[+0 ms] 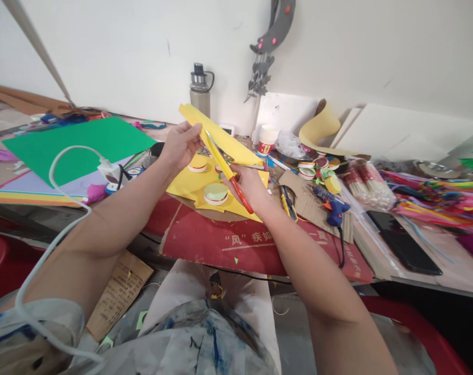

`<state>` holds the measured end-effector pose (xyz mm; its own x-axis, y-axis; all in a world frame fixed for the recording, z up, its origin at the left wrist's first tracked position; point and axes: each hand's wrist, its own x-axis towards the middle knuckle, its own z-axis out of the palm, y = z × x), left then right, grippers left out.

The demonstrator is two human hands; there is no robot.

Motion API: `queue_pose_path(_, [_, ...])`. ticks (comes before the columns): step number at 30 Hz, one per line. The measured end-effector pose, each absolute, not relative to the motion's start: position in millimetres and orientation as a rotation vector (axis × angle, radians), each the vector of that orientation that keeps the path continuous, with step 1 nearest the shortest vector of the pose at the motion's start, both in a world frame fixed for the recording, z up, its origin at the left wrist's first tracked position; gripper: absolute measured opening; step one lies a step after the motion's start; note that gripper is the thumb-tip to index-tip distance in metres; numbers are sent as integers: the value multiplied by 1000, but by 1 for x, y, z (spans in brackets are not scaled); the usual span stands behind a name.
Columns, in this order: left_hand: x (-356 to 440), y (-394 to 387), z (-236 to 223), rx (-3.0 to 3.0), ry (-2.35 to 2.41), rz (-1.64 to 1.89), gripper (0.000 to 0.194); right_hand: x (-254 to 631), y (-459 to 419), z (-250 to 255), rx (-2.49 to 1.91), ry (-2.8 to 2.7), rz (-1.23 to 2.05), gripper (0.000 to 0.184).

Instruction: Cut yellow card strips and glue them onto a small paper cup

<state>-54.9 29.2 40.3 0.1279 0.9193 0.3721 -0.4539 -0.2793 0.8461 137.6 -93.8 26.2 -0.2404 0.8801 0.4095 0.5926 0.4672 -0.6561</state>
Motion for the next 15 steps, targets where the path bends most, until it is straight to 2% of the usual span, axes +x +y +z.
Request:
queue_pose_path(7, [-49,25,42,1229,534,1429,22,140,-87,19,-1152,-1975,478,44])
queue_pose_path(15, [-49,24,42,1215,564,1420,23,145,-87,21,-1255,-1974,344,20])
